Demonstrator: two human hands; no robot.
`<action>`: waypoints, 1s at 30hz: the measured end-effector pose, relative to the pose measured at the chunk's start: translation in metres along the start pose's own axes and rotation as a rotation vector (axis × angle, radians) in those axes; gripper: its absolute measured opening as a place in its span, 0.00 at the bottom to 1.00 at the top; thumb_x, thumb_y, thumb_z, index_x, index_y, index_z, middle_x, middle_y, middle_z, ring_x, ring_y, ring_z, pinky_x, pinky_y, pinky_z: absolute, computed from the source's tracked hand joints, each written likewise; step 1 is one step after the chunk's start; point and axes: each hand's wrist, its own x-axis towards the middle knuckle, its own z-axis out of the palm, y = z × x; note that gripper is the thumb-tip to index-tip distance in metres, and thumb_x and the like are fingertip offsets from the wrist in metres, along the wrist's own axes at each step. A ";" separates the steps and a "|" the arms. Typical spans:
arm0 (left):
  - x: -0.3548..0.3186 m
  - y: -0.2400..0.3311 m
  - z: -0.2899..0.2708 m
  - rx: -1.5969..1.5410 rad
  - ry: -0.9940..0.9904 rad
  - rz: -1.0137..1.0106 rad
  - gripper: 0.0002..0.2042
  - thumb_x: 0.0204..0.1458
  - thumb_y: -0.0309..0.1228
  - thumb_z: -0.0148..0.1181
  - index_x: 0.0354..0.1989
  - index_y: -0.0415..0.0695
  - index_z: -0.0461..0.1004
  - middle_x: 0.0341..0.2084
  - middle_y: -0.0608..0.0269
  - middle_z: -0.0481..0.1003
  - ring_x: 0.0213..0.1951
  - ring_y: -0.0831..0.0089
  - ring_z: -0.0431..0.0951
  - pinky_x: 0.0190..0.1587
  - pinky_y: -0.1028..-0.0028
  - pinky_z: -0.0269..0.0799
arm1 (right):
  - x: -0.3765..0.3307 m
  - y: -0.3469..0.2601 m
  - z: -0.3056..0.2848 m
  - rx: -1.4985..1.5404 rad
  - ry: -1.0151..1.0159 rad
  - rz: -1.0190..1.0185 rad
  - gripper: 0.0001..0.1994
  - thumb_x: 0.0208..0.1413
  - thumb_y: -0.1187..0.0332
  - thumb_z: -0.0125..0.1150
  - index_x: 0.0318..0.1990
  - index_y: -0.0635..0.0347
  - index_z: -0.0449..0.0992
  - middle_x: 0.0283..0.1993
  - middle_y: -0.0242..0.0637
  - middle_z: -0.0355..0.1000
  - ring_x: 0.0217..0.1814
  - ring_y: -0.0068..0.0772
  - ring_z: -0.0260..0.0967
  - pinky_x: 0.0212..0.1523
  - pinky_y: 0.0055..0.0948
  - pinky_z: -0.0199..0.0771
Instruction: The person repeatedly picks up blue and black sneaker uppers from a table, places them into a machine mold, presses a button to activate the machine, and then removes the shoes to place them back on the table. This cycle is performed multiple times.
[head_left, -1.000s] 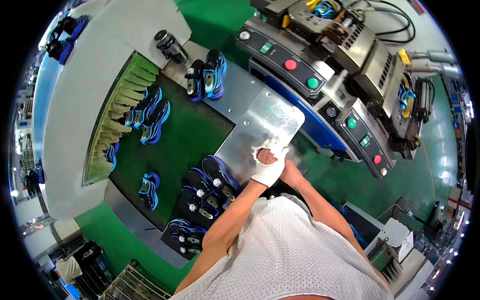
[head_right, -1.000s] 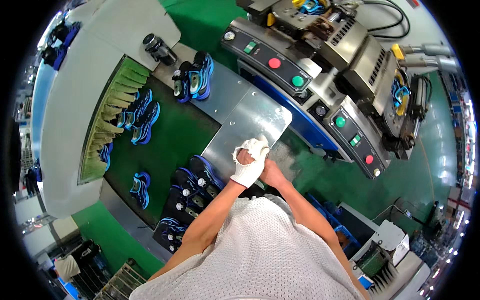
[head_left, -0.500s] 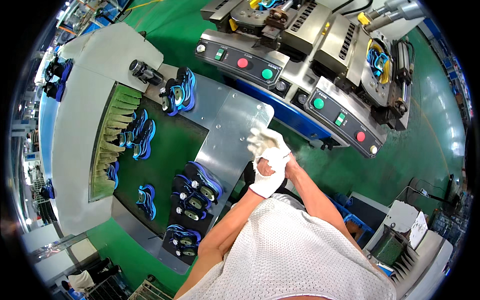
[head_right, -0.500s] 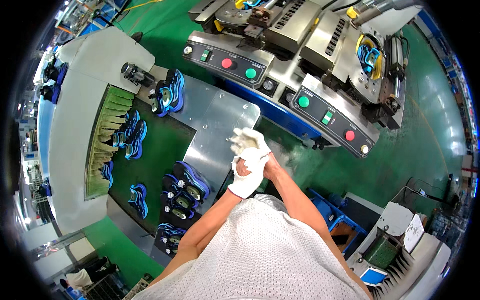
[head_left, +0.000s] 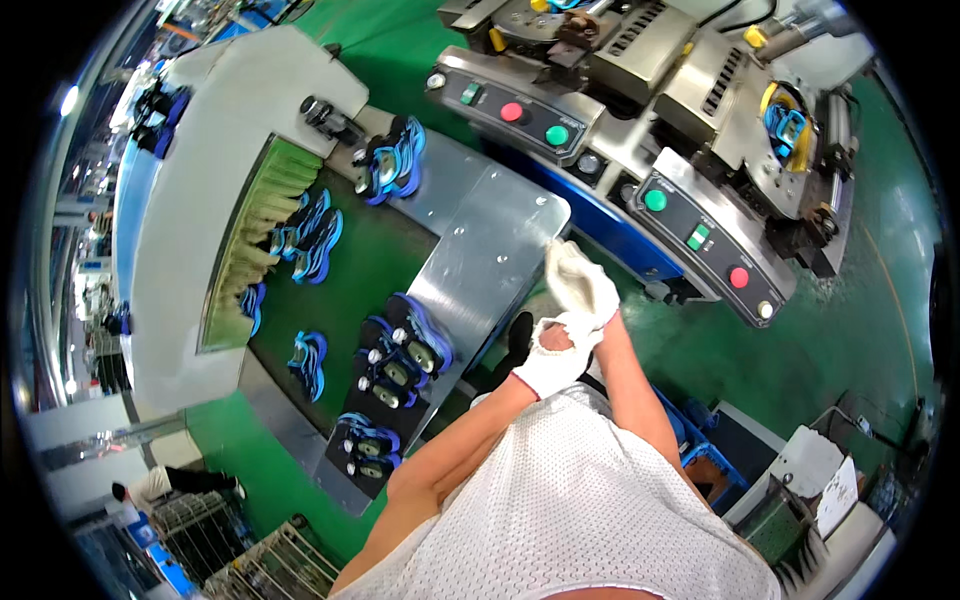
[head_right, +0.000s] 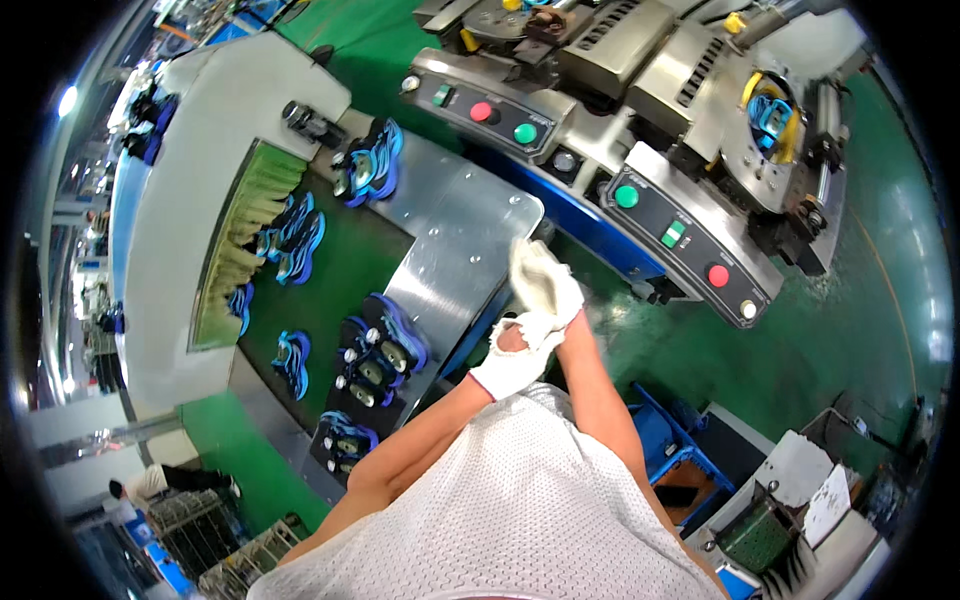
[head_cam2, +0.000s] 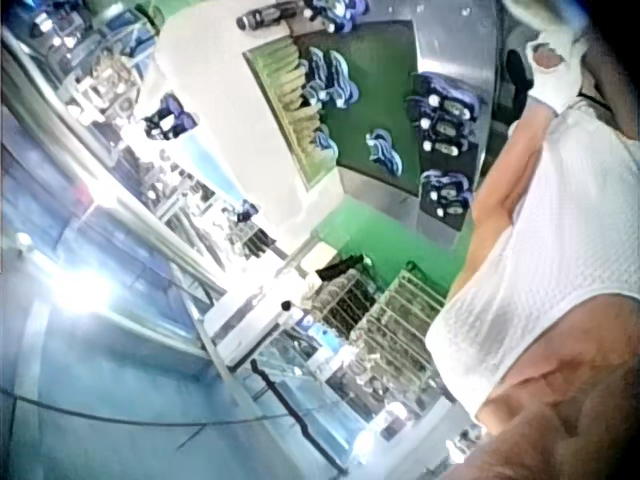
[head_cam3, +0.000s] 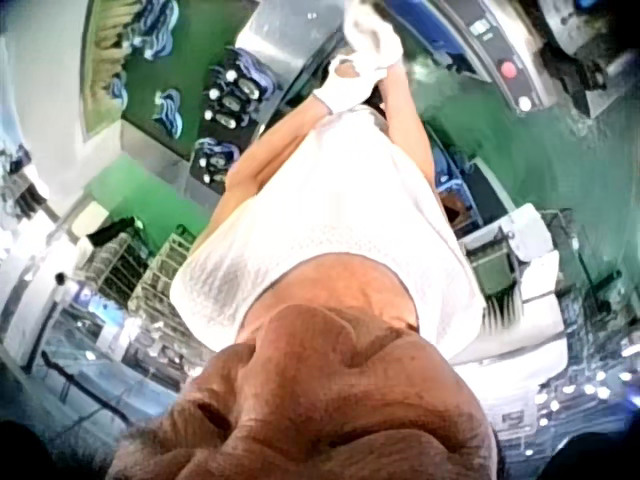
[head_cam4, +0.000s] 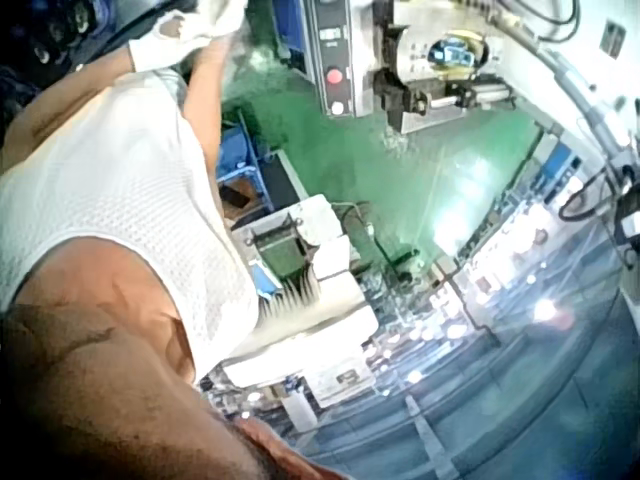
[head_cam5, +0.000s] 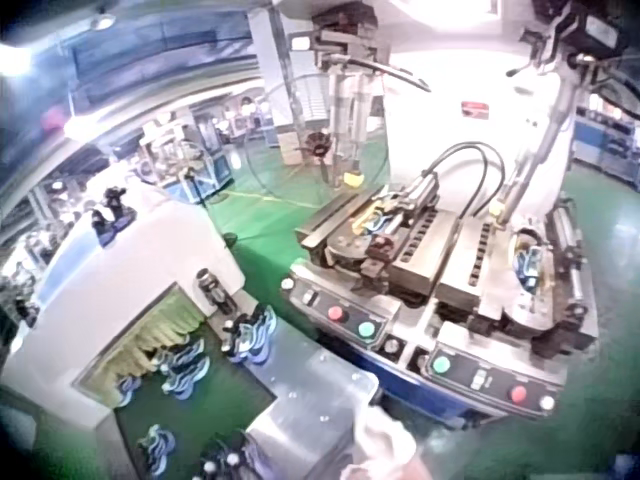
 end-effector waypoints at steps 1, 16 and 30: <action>-0.002 0.004 -0.003 -0.060 -0.010 -0.026 0.12 0.61 0.34 0.56 0.46 0.41 0.78 0.39 0.49 0.79 0.44 0.52 0.79 0.48 0.59 0.73 | 0.002 -0.002 -0.007 -0.099 -0.075 -0.057 0.21 0.58 0.83 0.55 0.60 0.67 0.66 0.68 0.51 0.64 0.69 0.51 0.64 0.74 0.50 0.63; -0.029 -0.033 -0.067 -0.457 0.051 -0.150 0.09 0.61 0.32 0.56 0.41 0.38 0.74 0.39 0.51 0.77 0.43 0.54 0.78 0.48 0.62 0.72 | 0.058 0.053 -0.021 -0.709 -0.366 -0.108 0.28 0.71 0.48 0.47 0.64 0.67 0.64 0.65 0.50 0.67 0.70 0.47 0.63 0.73 0.52 0.56; -0.179 -0.227 -0.298 0.397 0.803 -0.543 0.18 0.52 0.36 0.68 0.48 0.39 0.76 0.47 0.50 0.76 0.48 0.52 0.77 0.50 0.60 0.74 | 0.093 0.202 0.097 -1.339 0.255 0.116 0.40 0.62 0.82 0.50 0.79 0.53 0.41 0.76 0.55 0.54 0.41 0.25 0.73 0.22 0.07 0.68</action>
